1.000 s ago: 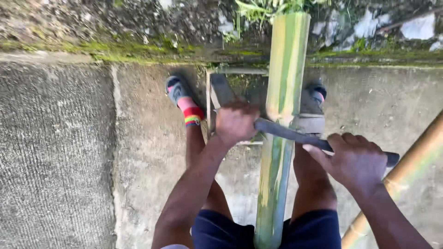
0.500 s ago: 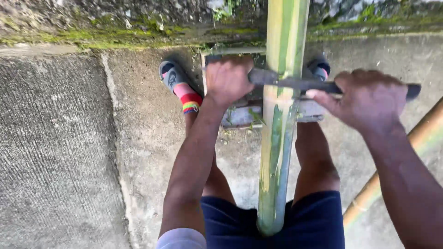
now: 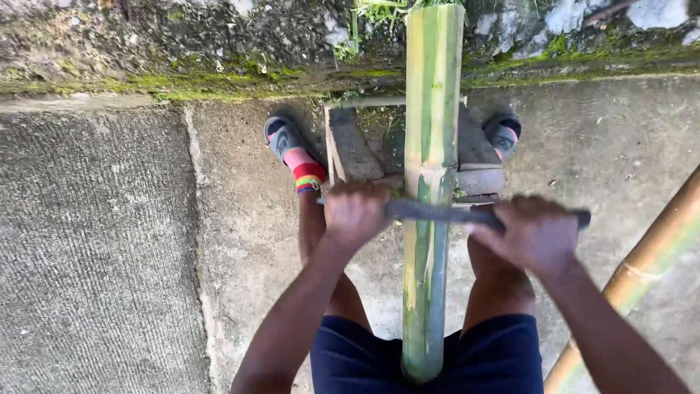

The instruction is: Stripping the outer skin from a bamboo pole using a two-handed drawknife.

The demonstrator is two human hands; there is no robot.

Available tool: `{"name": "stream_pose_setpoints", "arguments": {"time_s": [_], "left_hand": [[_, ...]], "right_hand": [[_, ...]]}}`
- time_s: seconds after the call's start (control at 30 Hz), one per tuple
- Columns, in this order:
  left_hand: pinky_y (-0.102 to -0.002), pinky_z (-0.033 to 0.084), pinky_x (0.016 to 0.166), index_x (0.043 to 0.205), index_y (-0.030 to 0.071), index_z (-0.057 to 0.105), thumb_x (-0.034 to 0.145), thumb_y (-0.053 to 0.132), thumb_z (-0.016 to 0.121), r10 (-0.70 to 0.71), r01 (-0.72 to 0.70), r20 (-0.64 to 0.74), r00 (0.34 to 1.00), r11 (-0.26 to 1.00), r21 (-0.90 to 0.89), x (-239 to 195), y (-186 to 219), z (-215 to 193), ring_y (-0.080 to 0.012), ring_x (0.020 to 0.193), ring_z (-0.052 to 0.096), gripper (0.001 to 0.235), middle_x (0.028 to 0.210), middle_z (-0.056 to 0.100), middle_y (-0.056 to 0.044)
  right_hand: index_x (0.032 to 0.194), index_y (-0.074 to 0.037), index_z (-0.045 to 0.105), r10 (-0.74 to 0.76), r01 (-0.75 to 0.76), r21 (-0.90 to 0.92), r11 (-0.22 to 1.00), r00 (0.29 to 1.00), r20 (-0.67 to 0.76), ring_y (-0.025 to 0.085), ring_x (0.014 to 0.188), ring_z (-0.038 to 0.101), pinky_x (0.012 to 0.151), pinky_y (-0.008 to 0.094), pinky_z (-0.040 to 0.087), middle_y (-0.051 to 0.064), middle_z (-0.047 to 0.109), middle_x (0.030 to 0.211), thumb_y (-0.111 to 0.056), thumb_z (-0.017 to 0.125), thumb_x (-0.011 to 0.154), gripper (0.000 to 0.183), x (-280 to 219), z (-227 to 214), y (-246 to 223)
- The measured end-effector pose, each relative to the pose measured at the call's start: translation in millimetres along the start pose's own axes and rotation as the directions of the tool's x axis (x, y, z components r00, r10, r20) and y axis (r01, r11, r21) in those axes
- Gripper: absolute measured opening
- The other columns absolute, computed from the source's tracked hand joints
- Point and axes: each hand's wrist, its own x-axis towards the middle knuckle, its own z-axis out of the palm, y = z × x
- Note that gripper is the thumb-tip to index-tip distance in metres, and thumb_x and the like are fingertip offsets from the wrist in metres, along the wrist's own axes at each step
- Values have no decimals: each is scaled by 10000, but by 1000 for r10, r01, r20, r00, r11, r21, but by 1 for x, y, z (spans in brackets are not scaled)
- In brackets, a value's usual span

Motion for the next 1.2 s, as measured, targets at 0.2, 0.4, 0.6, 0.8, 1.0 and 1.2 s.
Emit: {"name": "stream_pose_setpoints", "arguments": {"time_s": [0.2, 0.4, 0.6, 0.8, 1.0, 1.2], "left_hand": [[-388, 515, 477, 652, 112, 605, 829, 223, 748, 34, -34, -97, 995, 999, 5, 28, -6, -9, -215, 502, 628, 254, 616, 634, -70], [-391, 527, 511, 668, 139, 621, 769, 188, 724, -27, 27, 10, 1000, 1000, 3, -2, 4, -1, -206, 534, 648, 152, 628, 648, -57], [-406, 515, 481, 722, 164, 671, 777, 187, 729, -7, 12, -96, 995, 999, 53, 53, -17, -6, -223, 538, 650, 84, 653, 659, -60], [-413, 488, 404, 722, 150, 682, 801, 190, 747, -48, 47, 8, 999, 993, 105, 61, -13, -12, -215, 428, 616, 110, 587, 639, -46], [-413, 498, 467, 676, 119, 625, 766, 198, 748, -71, 69, 35, 997, 996, 52, -10, 19, -5, -214, 502, 632, 172, 588, 624, -41], [-421, 549, 584, 731, 125, 629, 727, 213, 770, 5, 7, -111, 994, 995, 101, 68, -6, -26, -244, 638, 681, 167, 711, 673, -55]], "right_hand": [[622, -173, 612, 19, -9, -116, 993, 996, 83, 133, 380, 458, 379, 319, 376, -24, 490, 503, -829, 515, 869, 708, 25, 1, 19], [645, -156, 647, 49, -49, -20, 999, 998, 47, 201, 481, 548, 464, 373, 433, 32, 539, 562, -772, 661, 819, 640, 8, -10, -2], [742, -126, 674, -31, 33, 14, 999, 992, -125, 209, 561, 562, 520, 356, 443, 39, 558, 626, -713, 711, 935, 619, 50, 2, 35], [686, -138, 647, -1, 1, -26, 1000, 1000, -17, 149, 442, 491, 446, 335, 407, 0, 523, 554, -748, 619, 891, 644, 58, 1, 38], [679, -135, 629, -29, 31, 39, 999, 998, -51, 169, 469, 507, 451, 330, 387, 22, 521, 583, -786, 605, 868, 678, -1, 12, 13], [725, -134, 640, -58, 65, 47, 997, 989, -138, 163, 527, 524, 495, 314, 398, 14, 534, 618, -798, 634, 938, 697, 63, 13, 56]]}}
